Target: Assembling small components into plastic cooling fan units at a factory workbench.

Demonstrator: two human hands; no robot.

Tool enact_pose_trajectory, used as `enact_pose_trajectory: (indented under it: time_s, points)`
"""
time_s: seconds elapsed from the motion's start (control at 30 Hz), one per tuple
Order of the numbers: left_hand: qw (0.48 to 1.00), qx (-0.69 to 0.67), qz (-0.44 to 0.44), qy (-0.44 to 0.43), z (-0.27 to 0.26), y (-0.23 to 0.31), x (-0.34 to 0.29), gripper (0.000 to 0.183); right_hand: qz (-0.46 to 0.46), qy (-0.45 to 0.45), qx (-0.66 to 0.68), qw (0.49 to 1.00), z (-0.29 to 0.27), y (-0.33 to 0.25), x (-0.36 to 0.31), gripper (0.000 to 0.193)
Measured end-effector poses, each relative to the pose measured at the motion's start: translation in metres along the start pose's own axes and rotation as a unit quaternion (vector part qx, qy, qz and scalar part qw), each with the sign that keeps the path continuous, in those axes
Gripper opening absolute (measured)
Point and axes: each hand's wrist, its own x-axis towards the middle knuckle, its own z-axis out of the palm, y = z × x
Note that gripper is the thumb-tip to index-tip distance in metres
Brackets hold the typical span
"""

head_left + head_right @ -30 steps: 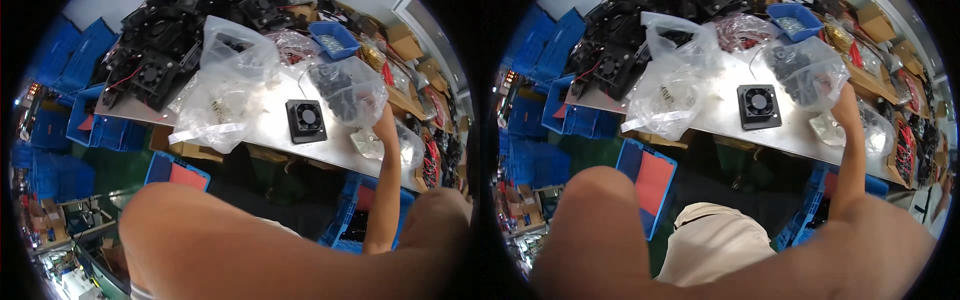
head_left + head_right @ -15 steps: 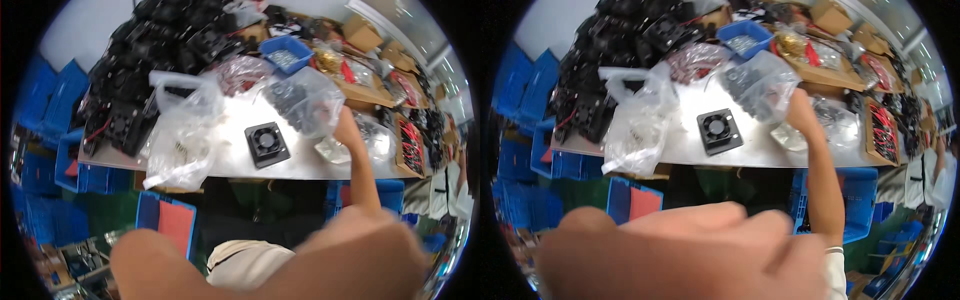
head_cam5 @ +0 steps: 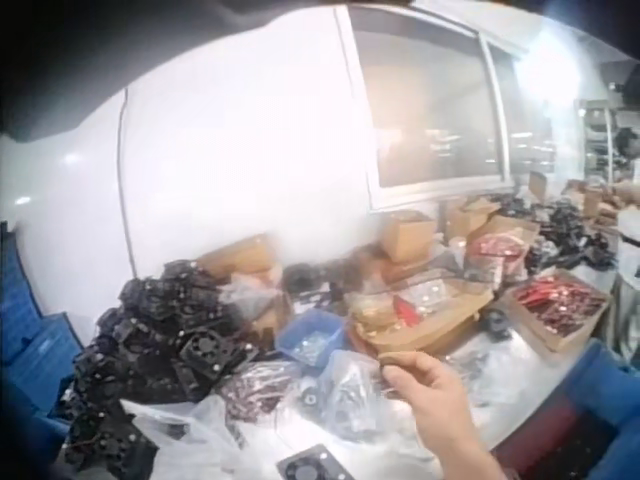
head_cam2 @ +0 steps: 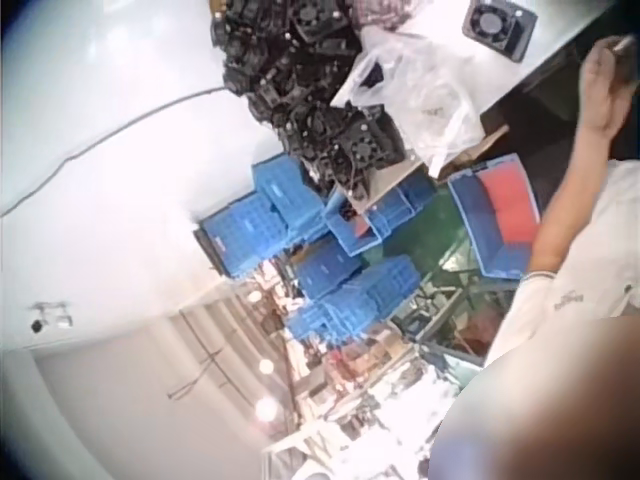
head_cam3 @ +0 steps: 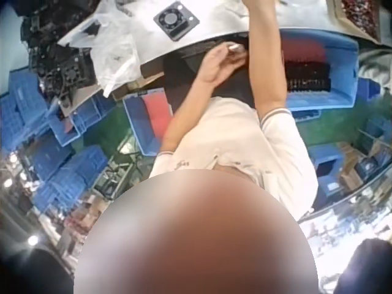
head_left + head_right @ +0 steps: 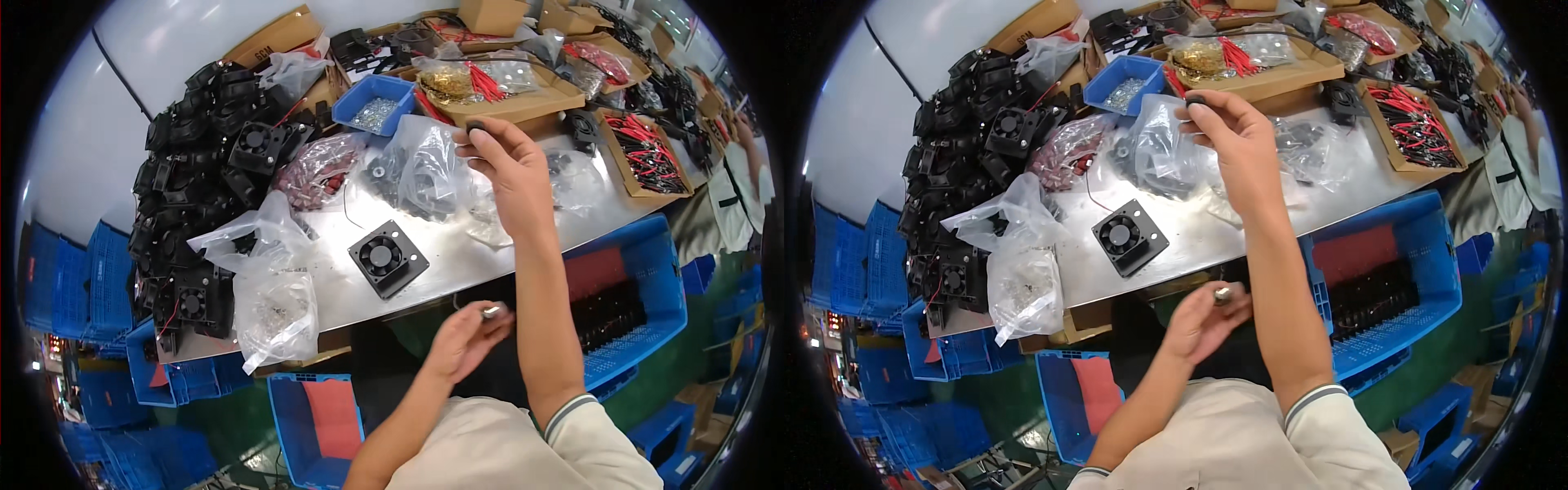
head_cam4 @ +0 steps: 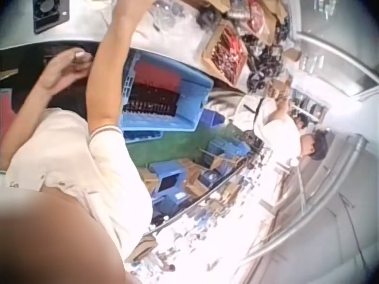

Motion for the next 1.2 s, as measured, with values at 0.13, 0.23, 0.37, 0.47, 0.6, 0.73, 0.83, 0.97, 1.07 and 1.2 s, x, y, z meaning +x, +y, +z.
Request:
enact_pose_trajectory:
  time_s: [0.13,0.23,0.37,0.47,0.6,0.73,0.83,0.97,1.07,1.2]
  points:
    - [0.986,-0.113,-0.055,-0.106,0.0,-0.032,0.02,0.035,-0.012,-0.011,0.055,0.998,0.002,-0.001,0.006,0.022]
    - [0.977,-0.172,-0.085,-0.096,0.002,-0.039,0.023,0.036,0.06,0.014,-0.068,0.996,-0.008,0.005,0.011,0.022]
    - [0.96,-0.183,-0.199,0.079,0.004,-0.064,0.011,0.039,0.122,0.043,-0.151,0.98,-0.018,0.013,0.018,0.02]
    - [0.954,-0.162,-0.24,0.078,0.004,-0.077,-0.002,0.041,0.114,0.04,-0.185,0.975,-0.021,0.009,0.029,0.02]
    - [0.936,-0.171,-0.297,0.082,0.011,-0.11,-0.029,0.041,0.039,0.015,-0.179,0.983,-0.023,-0.009,0.054,0.019]
    - [0.909,-0.242,-0.337,0.045,0.044,-0.112,-0.039,0.039,-0.014,0.015,-0.208,0.978,-0.015,-0.044,0.062,0.018]
    - [0.9,-0.162,-0.356,0.194,0.062,-0.095,-0.037,0.035,-0.038,0.018,-0.233,0.971,-0.021,-0.063,0.065,0.019]
    - [0.939,-0.188,-0.274,0.088,0.032,-0.05,-0.051,0.032,-0.078,0.008,-0.253,0.964,-0.027,-0.06,0.052,0.018]
    - [0.975,-0.075,-0.117,0.175,0.017,-0.007,-0.047,0.031,-0.072,-0.017,-0.249,0.966,-0.041,-0.044,0.009,0.018]
    - [0.971,0.101,0.004,0.215,0.006,0.026,-0.042,0.021,0.052,-0.072,-0.165,0.982,-0.062,-0.005,-0.06,0.019]
